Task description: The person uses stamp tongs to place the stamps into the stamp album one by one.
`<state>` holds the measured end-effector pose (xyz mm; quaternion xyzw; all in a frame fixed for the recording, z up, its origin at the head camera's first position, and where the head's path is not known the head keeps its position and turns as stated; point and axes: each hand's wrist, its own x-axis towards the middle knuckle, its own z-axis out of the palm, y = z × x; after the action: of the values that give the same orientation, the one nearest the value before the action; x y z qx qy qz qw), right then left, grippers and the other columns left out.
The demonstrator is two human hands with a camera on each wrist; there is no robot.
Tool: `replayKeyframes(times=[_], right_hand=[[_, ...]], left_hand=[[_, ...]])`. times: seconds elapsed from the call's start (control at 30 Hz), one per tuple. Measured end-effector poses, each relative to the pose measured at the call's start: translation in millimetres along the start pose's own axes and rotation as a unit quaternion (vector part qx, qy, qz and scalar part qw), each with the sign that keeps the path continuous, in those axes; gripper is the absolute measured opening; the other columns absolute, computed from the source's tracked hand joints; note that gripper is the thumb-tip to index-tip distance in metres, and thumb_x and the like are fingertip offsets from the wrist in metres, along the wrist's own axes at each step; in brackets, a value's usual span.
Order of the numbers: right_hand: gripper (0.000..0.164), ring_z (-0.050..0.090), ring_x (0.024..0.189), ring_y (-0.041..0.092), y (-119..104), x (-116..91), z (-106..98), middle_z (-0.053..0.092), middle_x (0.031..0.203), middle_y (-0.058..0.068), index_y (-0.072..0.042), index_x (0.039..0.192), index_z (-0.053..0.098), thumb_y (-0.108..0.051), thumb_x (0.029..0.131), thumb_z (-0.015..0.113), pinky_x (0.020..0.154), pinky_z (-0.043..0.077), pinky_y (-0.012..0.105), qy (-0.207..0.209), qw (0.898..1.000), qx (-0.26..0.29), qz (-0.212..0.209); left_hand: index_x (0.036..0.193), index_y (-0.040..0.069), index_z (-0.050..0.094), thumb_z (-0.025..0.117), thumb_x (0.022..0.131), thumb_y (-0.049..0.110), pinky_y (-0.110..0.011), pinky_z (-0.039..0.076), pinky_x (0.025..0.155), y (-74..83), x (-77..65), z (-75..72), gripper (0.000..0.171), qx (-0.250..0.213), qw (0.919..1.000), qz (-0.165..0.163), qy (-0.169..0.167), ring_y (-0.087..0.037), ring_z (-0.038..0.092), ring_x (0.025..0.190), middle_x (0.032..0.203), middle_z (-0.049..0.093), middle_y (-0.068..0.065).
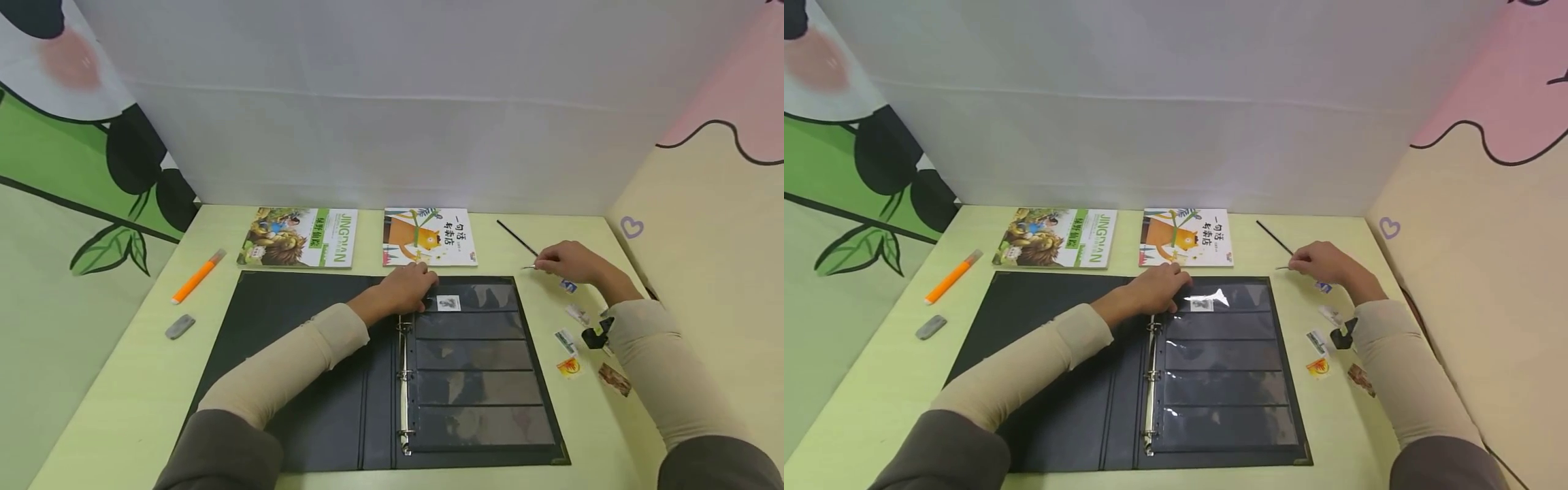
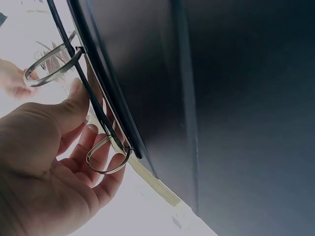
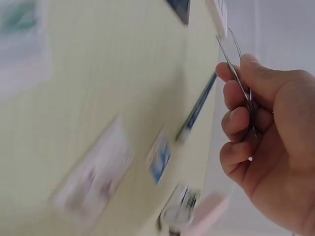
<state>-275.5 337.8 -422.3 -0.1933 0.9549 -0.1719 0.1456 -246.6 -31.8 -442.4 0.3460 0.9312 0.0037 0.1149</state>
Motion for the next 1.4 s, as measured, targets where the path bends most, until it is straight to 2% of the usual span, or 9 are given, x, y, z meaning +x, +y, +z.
replayKeyframes(times=[0.13, 0.3, 0.5, 0.63, 0.8, 1.07, 1.27, 1.4], right_hand=[[0.031, 0.059, 0.078, 0.016, 19, -25, -4, 0.069, 0.095, 0.010, -0.005, 0.107, 0.069, -0.028, 0.100, 0.049, 0.068, 0.044, 0.033, 0.005, 1.000, -0.004, 0.031], [0.030, 0.050, 0.070, 0.013, 39, -53, -8, 0.066, 0.087, 0.009, -0.004, 0.098, 0.068, -0.025, 0.101, 0.048, 0.063, 0.040, 0.031, 0.006, 0.998, -0.010, 0.054], [0.032, 0.047, 0.070, 0.014, 55, -75, -7, 0.064, 0.085, 0.008, -0.001, 0.100, 0.067, -0.026, 0.101, 0.047, 0.061, 0.037, 0.031, -0.012, 0.996, 0.002, 0.087], [0.036, 0.045, 0.069, 0.015, 63, -77, -3, 0.061, 0.081, 0.007, 0.000, 0.102, 0.067, -0.030, 0.101, 0.046, 0.061, 0.035, 0.031, -0.012, 0.994, 0.008, 0.106], [0.035, 0.043, 0.065, 0.013, 72, -74, 8, 0.051, 0.072, 0.002, -0.004, 0.094, 0.066, -0.034, 0.100, 0.049, 0.058, 0.033, 0.029, -0.005, 0.991, 0.033, 0.129], [0.031, 0.044, 0.066, 0.013, 73, -74, 16, 0.052, 0.074, 0.002, -0.008, 0.087, 0.062, -0.034, 0.099, 0.051, 0.057, 0.033, 0.027, 0.018, 0.991, 0.029, 0.128], [0.039, 0.049, 0.068, 0.014, 76, -78, 14, 0.058, 0.078, 0.005, -0.005, 0.092, 0.064, -0.040, 0.099, 0.049, 0.057, 0.036, 0.027, 0.020, 0.988, 0.049, 0.147], [0.037, 0.047, 0.067, 0.014, 76, -75, 16, 0.056, 0.076, 0.005, -0.006, 0.092, 0.066, -0.038, 0.099, 0.049, 0.057, 0.035, 0.027, 0.025, 0.988, 0.041, 0.144]], left_hand=[[0.134, 0.020, 0.051, 0.073, 0.085, 0.031, -0.036, 0.046, 0.094, -1.3, -1.8, 0.1, 0.055, 0.005, 1.0000, -0.001, 0.004, -0.020, 0.054, 0.113, 0.124, 0.053, -0.005], [0.134, 0.019, 0.051, 0.071, 0.086, 0.031, -0.037, 0.047, 0.095, 0.0, -4.4, -1.3, 0.053, 0.010, 0.9999, 0.007, 0.010, -0.021, 0.054, 0.113, 0.125, 0.053, -0.006], [0.135, 0.019, 0.050, 0.070, 0.087, 0.031, -0.037, 0.046, 0.095, 0.4, -7.1, -2.6, 0.053, 0.010, 0.9999, 0.003, 0.002, -0.022, 0.053, 0.115, 0.127, 0.052, -0.006], [0.135, 0.020, 0.050, 0.070, 0.087, 0.031, -0.037, 0.046, 0.095, -1.0, -7.4, -1.9, 0.053, 0.013, 0.9999, -0.002, 0.001, -0.021, 0.053, 0.115, 0.127, 0.052, -0.006], [0.132, 0.019, 0.052, 0.071, 0.086, 0.030, -0.038, 0.046, 0.094, -0.9, -5.9, -1.3, 0.051, -0.002, 1.0000, 0.003, 0.007, -0.022, 0.054, 0.113, 0.125, 0.053, -0.006], [0.131, 0.019, 0.052, 0.070, 0.087, 0.030, -0.037, 0.046, 0.094, 1.2, -5.8, -0.4, 0.049, -0.004, 0.9999, 0.007, 0.009, -0.021, 0.054, 0.112, 0.124, 0.053, -0.006], [0.132, 0.020, 0.052, 0.070, 0.088, 0.031, -0.036, 0.046, 0.093, 1.7, -3.9, -0.2, 0.049, -0.002, 1.0000, 0.005, 0.008, -0.021, 0.054, 0.111, 0.123, 0.052, -0.005], [0.132, 0.020, 0.052, 0.070, 0.087, 0.031, -0.036, 0.046, 0.094, 1.8, -3.7, -0.5, 0.049, 0.001, 1.0000, 0.001, 0.004, -0.021, 0.054, 0.111, 0.123, 0.052, -0.005]])
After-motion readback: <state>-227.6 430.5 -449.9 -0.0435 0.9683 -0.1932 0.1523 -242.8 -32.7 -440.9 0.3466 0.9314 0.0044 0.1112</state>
